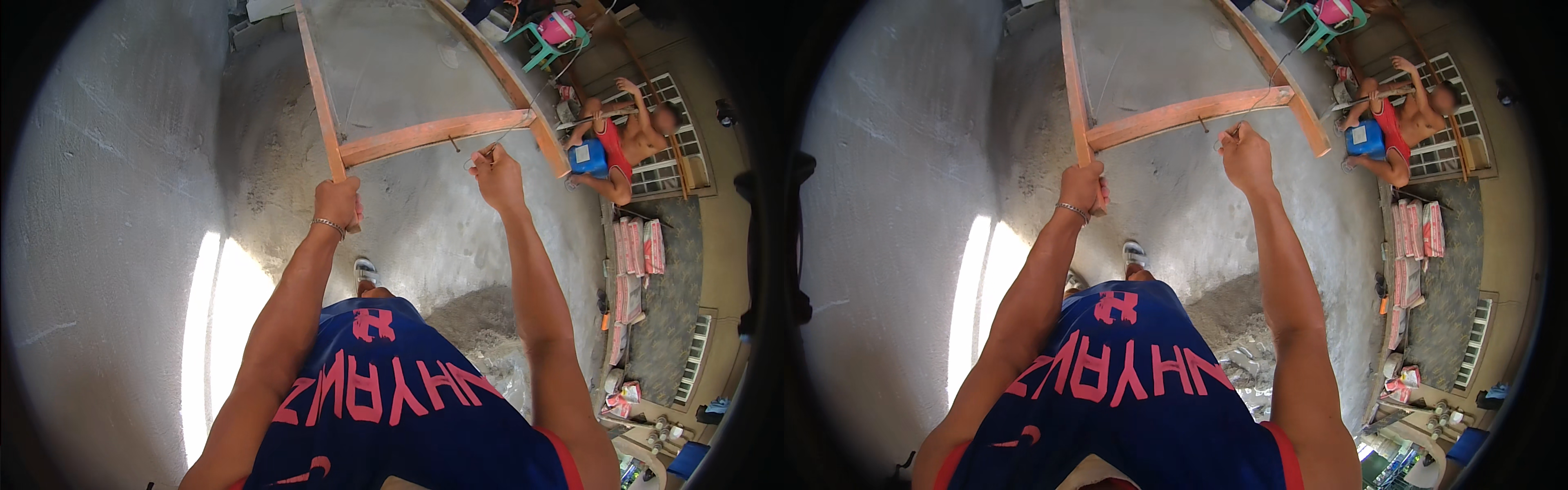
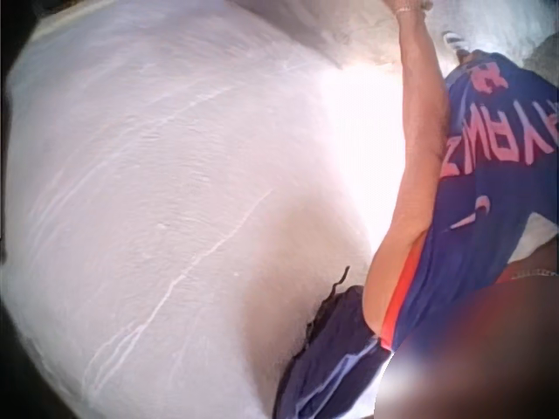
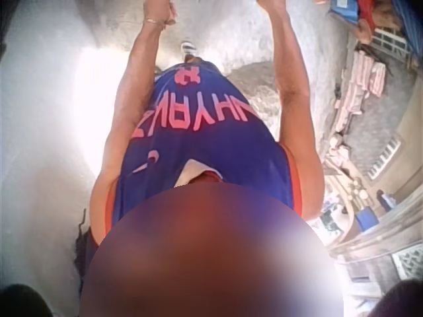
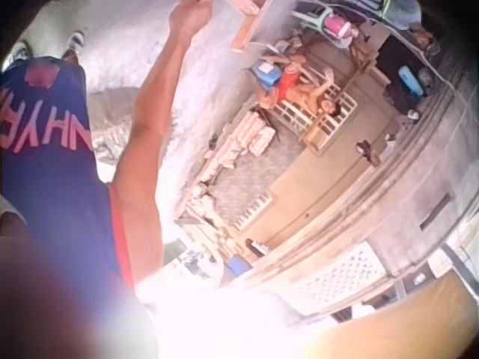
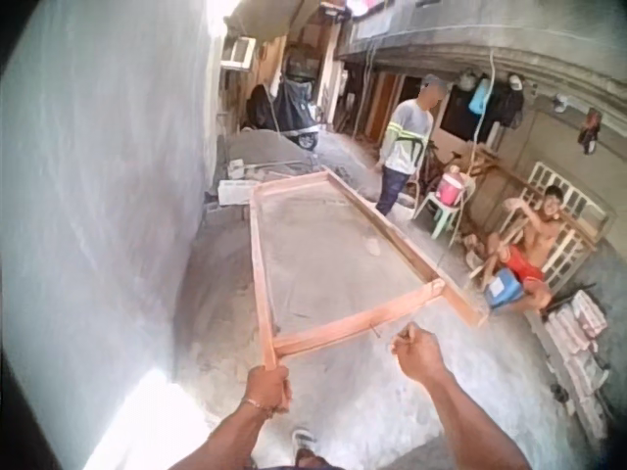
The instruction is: The person assembles a wooden screen frame by attaching a wire mesh to the frame using wire ties. They position the frame, secure the mesh, and trim excess wire while others mix cement nearby.
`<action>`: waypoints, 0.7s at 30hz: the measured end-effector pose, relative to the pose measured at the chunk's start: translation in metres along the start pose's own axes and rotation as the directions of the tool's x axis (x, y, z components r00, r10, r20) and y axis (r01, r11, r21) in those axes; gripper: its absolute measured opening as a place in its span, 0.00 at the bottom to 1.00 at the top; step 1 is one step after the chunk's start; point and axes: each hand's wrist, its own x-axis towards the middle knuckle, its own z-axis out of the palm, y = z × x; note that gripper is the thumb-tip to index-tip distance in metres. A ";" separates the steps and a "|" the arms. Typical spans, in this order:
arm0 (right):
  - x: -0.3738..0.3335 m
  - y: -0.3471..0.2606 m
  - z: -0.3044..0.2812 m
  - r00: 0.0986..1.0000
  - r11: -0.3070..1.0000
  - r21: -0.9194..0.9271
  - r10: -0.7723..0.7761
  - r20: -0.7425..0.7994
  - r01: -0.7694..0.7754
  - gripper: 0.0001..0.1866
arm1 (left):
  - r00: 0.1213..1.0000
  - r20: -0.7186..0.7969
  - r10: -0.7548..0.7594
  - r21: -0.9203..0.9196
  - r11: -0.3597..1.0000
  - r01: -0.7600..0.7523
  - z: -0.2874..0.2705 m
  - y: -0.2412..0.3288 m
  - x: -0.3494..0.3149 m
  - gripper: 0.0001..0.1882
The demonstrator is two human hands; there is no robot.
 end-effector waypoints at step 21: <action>0.037 -0.008 0.020 0.912 0.925 0.142 0.373 -0.173 -0.351 0.08 | 0.988 -0.151 0.034 0.138 0.990 -0.013 0.033 -0.017 0.001 0.24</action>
